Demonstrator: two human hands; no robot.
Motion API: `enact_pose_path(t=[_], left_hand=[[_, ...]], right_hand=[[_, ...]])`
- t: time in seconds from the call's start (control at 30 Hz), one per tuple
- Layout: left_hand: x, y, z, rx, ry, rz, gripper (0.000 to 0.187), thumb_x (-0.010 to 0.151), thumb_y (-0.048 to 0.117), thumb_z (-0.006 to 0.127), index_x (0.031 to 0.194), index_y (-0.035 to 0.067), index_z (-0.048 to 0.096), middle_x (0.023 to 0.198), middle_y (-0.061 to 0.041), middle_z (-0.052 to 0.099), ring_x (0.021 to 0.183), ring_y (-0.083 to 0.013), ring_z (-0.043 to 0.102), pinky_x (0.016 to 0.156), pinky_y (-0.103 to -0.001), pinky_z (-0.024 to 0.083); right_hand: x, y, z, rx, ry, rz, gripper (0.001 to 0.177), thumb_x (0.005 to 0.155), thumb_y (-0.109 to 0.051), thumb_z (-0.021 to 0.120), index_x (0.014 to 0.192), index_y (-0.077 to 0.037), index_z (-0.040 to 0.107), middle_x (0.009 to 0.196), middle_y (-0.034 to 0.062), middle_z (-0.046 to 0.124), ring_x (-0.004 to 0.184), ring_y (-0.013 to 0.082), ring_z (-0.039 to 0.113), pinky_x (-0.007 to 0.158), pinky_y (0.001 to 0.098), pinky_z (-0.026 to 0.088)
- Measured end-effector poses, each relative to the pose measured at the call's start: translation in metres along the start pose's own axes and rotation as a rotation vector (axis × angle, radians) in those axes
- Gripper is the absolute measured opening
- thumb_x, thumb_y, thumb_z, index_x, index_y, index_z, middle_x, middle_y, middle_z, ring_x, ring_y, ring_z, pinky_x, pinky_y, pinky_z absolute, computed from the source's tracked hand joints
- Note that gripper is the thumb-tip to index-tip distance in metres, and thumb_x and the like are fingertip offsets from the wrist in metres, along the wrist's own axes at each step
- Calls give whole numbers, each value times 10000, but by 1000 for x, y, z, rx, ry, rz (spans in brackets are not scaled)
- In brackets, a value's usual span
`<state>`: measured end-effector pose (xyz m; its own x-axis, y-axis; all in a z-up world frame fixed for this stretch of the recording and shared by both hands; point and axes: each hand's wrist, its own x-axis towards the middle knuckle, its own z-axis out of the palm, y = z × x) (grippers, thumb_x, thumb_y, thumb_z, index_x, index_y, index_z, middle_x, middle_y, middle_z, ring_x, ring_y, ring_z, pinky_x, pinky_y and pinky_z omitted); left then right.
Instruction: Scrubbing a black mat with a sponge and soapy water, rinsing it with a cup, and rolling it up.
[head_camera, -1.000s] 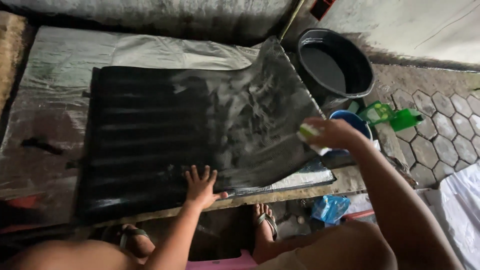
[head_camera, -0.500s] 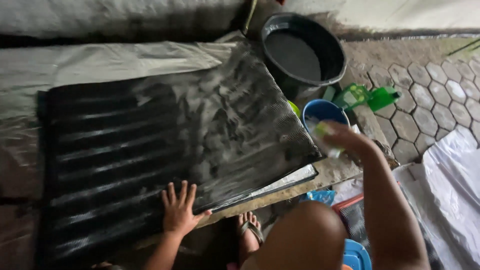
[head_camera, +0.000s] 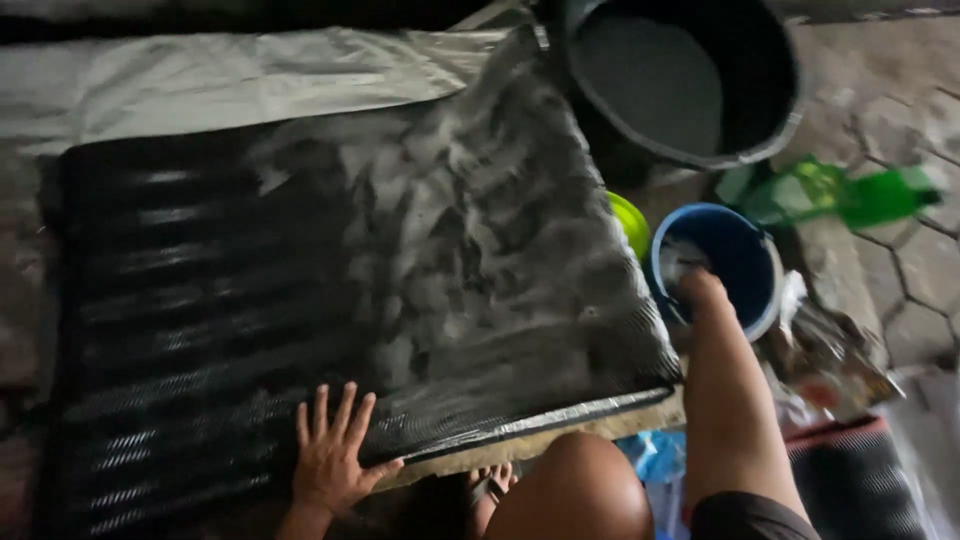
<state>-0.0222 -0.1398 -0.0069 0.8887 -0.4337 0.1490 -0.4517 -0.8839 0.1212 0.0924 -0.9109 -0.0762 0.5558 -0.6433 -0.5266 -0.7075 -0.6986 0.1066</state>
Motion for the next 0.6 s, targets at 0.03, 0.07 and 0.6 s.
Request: enact_pose_path(t=[0.03, 0.07, 0.6], left_hand=[[1, 0, -1, 0, -4, 14, 1123, 706, 955, 474, 1576, 250, 382, 1688, -80, 320, 1554, -459, 267, 1204, -681, 245], [0, -1, -3, -2, -8, 28, 1135, 694, 955, 518, 1570, 242, 397, 1673, -90, 345, 1538, -472, 286, 1190, -677, 260], [3, -37, -6, -308, -130, -177, 704, 913, 699, 565, 1386, 177, 597, 1509, -215, 517, 1451, -412, 436, 1189, -661, 233]], right_hand=[[77, 33, 41, -28, -44, -79, 762, 922, -367, 604, 1569, -50, 355, 1508, 236, 499, 1375, 422, 494, 1151, 484, 395], [149, 1, 90, -58, -87, -156, 723, 1027, -377, 485, 1630, -58, 248, 1606, 237, 386, 1454, 401, 408, 1226, 487, 311], [-471, -348, -107, 278, -298, -1141, 538, 781, -195, 893, 1273, -100, 699, 1037, 60, 790, 1006, 233, 743, 895, 415, 559]])
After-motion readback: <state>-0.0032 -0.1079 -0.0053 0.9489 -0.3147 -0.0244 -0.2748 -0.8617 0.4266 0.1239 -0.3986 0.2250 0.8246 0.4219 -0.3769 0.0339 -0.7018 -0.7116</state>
